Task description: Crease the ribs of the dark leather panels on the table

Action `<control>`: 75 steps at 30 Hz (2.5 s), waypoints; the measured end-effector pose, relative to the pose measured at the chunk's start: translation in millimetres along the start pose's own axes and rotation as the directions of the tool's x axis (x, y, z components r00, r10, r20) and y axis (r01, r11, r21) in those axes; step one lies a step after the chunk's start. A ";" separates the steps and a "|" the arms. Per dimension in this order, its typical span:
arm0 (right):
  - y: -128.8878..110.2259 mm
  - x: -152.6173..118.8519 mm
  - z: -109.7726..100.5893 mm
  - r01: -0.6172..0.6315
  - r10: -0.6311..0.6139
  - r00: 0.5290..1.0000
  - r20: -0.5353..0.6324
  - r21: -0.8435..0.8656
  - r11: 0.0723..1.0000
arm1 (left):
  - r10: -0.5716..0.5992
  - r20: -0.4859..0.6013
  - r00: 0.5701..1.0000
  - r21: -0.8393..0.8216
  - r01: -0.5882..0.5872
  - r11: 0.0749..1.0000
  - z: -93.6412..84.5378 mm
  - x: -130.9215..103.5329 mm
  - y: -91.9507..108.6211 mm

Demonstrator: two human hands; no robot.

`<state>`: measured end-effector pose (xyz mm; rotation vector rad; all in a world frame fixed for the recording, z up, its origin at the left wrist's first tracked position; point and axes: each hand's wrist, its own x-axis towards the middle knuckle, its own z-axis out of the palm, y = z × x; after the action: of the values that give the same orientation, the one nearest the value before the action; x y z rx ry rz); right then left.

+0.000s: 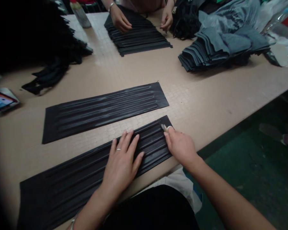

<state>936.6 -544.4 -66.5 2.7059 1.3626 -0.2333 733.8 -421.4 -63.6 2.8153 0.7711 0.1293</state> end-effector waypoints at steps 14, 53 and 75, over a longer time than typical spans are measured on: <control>-15.8 29.2 -11.7 0.016 -0.011 0.995 0.098 -0.051 0.999 | 0.115 0.099 0.988 -0.039 -0.111 0.993 21.0 38.1 28.0; 60.7 29.7 18.2 -0.337 0.334 0.932 -0.140 0.000 0.941 | 0.354 0.159 0.921 0.078 -0.370 0.926 17.9 62.6 21.4; 62.0 28.8 15.6 -0.293 0.306 0.935 -0.180 0.099 0.951 | 0.464 0.436 0.771 0.107 -0.556 0.824 -11.2 69.6 45.5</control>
<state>1002.0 -560.9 -85.6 3.0133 0.9722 0.0090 814.4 -421.8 -40.2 3.0403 -0.1020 -0.4633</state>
